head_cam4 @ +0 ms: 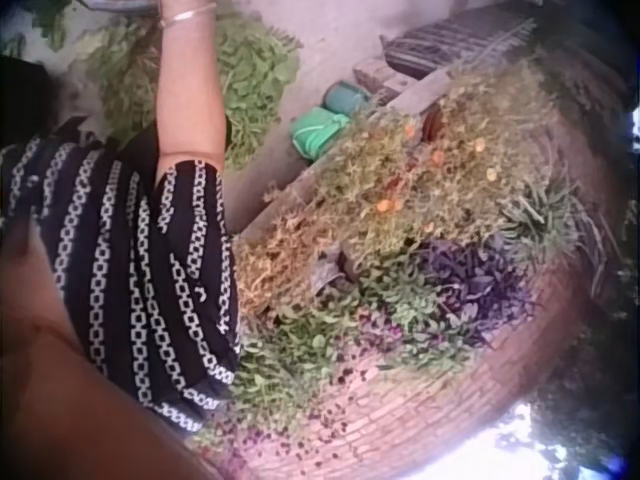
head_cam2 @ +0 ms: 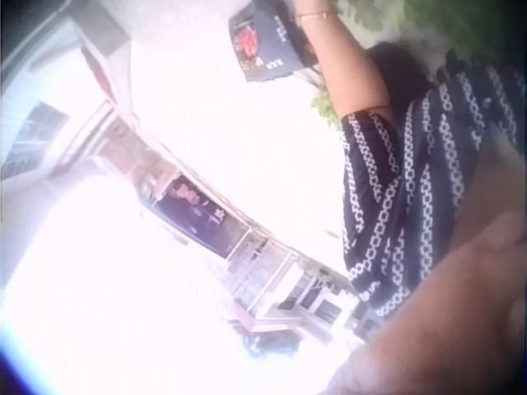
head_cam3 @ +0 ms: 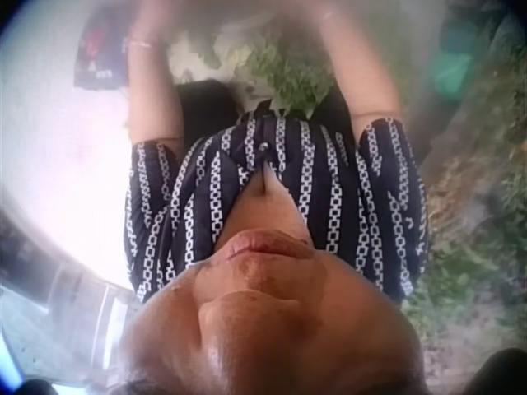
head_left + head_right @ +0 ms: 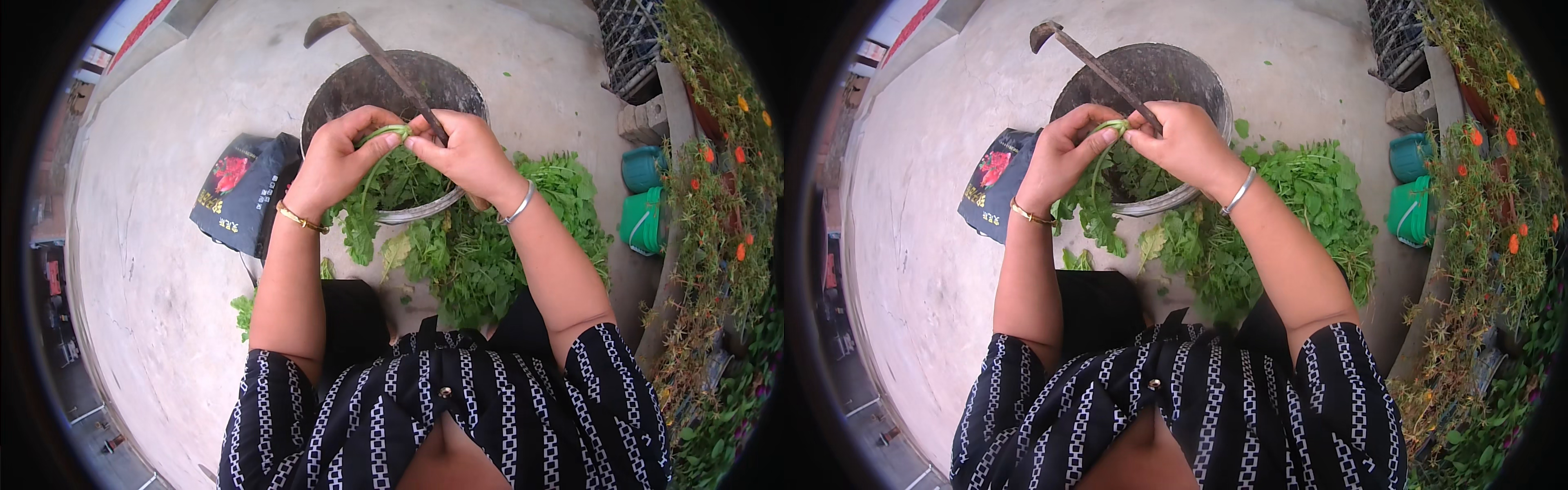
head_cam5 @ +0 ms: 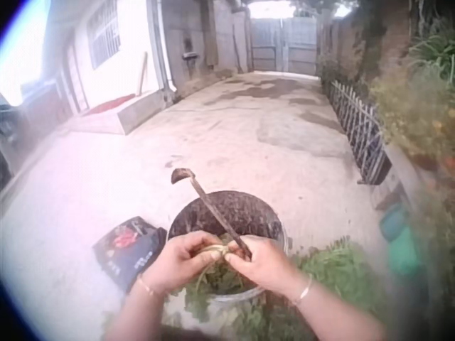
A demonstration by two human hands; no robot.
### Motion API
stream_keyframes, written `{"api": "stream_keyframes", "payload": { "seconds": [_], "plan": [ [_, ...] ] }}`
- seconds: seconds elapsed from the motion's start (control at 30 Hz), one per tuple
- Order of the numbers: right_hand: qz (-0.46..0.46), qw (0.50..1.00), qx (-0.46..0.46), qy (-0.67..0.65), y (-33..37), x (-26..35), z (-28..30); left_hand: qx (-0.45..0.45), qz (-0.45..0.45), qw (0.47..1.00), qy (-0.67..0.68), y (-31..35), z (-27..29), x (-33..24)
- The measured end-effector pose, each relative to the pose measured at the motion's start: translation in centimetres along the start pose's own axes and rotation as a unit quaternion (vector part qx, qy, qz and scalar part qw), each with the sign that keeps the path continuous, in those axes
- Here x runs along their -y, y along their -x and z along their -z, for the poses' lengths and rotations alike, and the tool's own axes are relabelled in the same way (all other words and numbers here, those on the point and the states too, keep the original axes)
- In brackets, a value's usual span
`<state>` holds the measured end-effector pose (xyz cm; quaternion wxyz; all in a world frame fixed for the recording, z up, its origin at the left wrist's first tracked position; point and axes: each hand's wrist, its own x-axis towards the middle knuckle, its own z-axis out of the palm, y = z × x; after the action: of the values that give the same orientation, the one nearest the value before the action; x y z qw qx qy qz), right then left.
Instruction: The person trims the stems and roots of green leafy vegetables using a sickle, placing the trimmed pieces into a bucket and the greens onto a pile.
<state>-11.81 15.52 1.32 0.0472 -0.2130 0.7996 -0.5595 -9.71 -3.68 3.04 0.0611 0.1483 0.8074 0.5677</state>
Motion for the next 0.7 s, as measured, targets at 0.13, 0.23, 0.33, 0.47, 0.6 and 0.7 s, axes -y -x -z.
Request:
{"api": "stream_keyframes", "payload": {
  "seconds": [0.13,0.23,0.33,0.47,0.6,0.7],
  "plan": [
    [0.115,0.982,-0.064,0.133,-0.1,-0.8,-0.6,-0.002,0.022,0.999,-0.042,0.0,0.0,-0.1],
    [0.112,0.969,-0.118,0.185,-0.1,-2.0,-0.3,0.048,0.103,0.993,-0.039,0.5,0.7,-1.3],
    [0.057,0.984,-0.111,0.126,-0.5,-2.3,0.7,-0.001,0.064,0.996,0.063,1.2,1.1,-0.9],
    [-0.082,0.984,-0.022,-0.160,-0.2,0.3,0.4,-0.032,0.040,0.995,0.087,1.6,0.9,-1.1],
    [-0.074,0.986,0.029,-0.148,0.4,1.6,0.1,-0.033,0.037,0.997,0.051,1.3,-0.5,-1.2],
    [-0.060,0.984,0.012,-0.167,0.3,2.7,1.3,-0.047,0.029,0.994,0.091,1.4,-0.4,-2.0]
  ]
}}
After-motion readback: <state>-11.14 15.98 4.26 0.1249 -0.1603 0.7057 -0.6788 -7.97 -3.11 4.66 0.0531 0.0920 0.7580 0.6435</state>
